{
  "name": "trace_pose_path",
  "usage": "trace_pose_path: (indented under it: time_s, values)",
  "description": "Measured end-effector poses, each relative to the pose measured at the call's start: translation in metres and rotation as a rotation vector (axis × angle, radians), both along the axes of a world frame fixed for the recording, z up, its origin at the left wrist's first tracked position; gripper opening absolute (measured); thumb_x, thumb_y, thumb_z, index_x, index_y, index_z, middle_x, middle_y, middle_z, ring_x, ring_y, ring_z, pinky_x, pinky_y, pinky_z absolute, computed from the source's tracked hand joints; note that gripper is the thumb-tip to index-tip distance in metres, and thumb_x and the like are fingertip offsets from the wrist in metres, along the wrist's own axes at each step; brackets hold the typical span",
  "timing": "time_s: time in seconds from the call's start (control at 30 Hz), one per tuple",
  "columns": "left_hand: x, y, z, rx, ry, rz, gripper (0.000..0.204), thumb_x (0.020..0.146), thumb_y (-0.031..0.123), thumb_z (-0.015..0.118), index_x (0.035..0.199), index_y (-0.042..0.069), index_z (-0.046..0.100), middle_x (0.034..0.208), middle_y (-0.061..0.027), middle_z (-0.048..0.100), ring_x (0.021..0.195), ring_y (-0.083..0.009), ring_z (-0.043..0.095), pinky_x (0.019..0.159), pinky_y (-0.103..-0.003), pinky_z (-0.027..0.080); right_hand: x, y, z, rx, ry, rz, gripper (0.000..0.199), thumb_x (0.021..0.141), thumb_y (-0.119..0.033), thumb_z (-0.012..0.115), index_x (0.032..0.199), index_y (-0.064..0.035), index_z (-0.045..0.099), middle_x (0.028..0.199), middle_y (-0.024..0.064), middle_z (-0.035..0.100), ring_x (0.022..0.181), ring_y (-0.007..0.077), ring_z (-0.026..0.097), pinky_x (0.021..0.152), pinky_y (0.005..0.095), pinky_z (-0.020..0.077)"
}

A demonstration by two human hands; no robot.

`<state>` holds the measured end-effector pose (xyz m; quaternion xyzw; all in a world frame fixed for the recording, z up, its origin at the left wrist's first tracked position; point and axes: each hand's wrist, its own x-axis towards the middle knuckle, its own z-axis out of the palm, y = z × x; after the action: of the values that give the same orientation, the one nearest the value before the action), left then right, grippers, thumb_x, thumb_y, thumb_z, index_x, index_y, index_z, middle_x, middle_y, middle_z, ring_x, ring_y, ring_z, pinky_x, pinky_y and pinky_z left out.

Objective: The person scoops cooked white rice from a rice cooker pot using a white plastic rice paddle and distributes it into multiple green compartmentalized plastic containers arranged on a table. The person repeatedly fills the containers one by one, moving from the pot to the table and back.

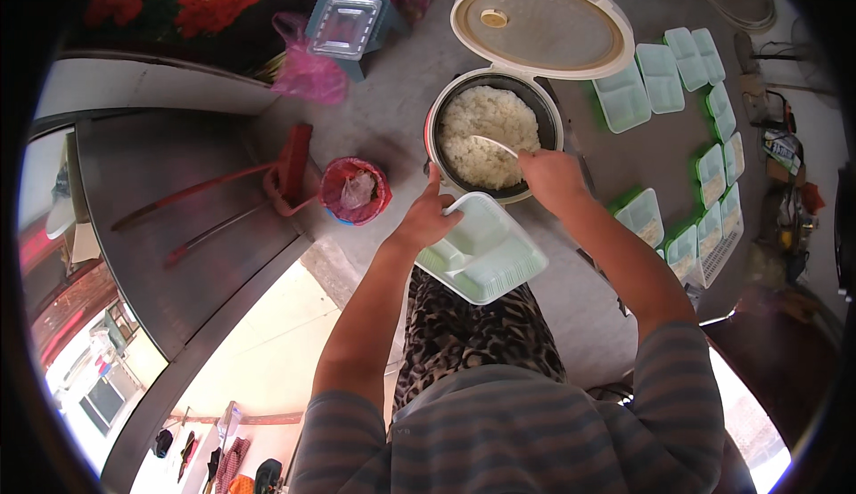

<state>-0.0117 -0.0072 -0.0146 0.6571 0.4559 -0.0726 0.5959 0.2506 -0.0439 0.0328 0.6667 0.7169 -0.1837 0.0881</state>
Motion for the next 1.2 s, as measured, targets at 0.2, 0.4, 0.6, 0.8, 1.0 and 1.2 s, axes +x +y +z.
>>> trace_pose_path:
  time_s: [0.2, 0.4, 0.6, 0.8, 1.0, 1.2]
  values:
    - [-0.009, 0.004, 0.005, 0.123, -0.023, -0.025, 0.033, 0.083, 0.026, 0.064, 0.106, 0.003, 0.068, 0.156, -0.0232, 0.009, 0.117, -0.0346, 0.056, 0.093, -0.037, 0.045, 0.025, 0.005, -0.014, 0.014, -0.148, -0.381, 0.019, 0.089, -0.019, 0.054, 0.081, -0.0051, 0.065, 0.078, 0.0136, 0.067, 0.073, 0.0325, 0.066, 0.063, 0.0434, 0.0531]
    - [0.002, 0.012, 0.013, 0.045, -0.034, -0.048, 0.033, 0.084, 0.027, 0.063, 0.107, 0.004, 0.068, 0.156, -0.0238, 0.005, 0.117, -0.0326, 0.057, 0.094, -0.036, 0.045, 0.002, 0.01, -0.057, -0.038, 0.231, -0.539, 0.029, 0.09, -0.029, 0.054, 0.079, -0.0043, 0.065, 0.082, 0.0178, 0.065, 0.079, 0.0384, 0.062, 0.07, 0.0472, 0.05]
    - [0.0, 0.008, 0.008, -0.005, -0.099, 0.04, 0.028, 0.081, 0.026, 0.063, 0.1, 0.006, 0.071, 0.155, -0.0259, 0.005, 0.119, -0.0344, 0.054, 0.097, -0.036, 0.043, -0.008, 0.017, -0.093, -0.21, 0.548, -0.67, 0.033, 0.091, -0.033, 0.053, 0.082, -0.0031, 0.066, 0.081, 0.0193, 0.064, 0.079, 0.0378, 0.062, 0.07, 0.0444, 0.0478]
    - [-0.008, 0.0, 0.001, 0.008, -0.099, 0.108, 0.031, 0.082, 0.024, 0.061, 0.106, 0.006, 0.068, 0.152, -0.0247, 0.023, 0.12, -0.0349, 0.053, 0.097, -0.036, 0.043, -0.017, 0.036, -0.102, -0.205, 0.671, -0.673, 0.034, 0.093, -0.033, 0.052, 0.087, -0.0019, 0.066, 0.078, 0.0171, 0.065, 0.074, 0.0312, 0.063, 0.068, 0.0393, 0.0473]
    - [-0.059, -0.035, 0.017, -0.248, -0.074, 0.607, 0.049, 0.086, 0.017, 0.061, 0.128, -0.004, 0.049, 0.115, -0.0133, 0.063, 0.101, -0.0236, 0.063, 0.088, -0.033, 0.048, -0.002, 0.028, -0.089, -0.24, 0.881, -0.739, 0.035, 0.096, -0.033, 0.052, 0.096, -0.0008, 0.064, 0.075, 0.0064, 0.066, 0.066, 0.0139, 0.058, 0.063, 0.0309, 0.0456]
    - [-0.076, -0.042, 0.052, -0.41, -0.156, 0.933, 0.047, 0.086, 0.006, 0.061, 0.13, -0.004, 0.048, 0.113, -0.0103, 0.063, 0.099, -0.0194, 0.062, 0.087, -0.032, 0.05, 0.019, 0.009, -0.09, -0.211, 0.97, -0.765, 0.031, 0.096, -0.029, 0.055, 0.094, 0.0, 0.064, 0.075, 0.0035, 0.064, 0.06, 0.0105, 0.05, 0.059, 0.0276, 0.0435]
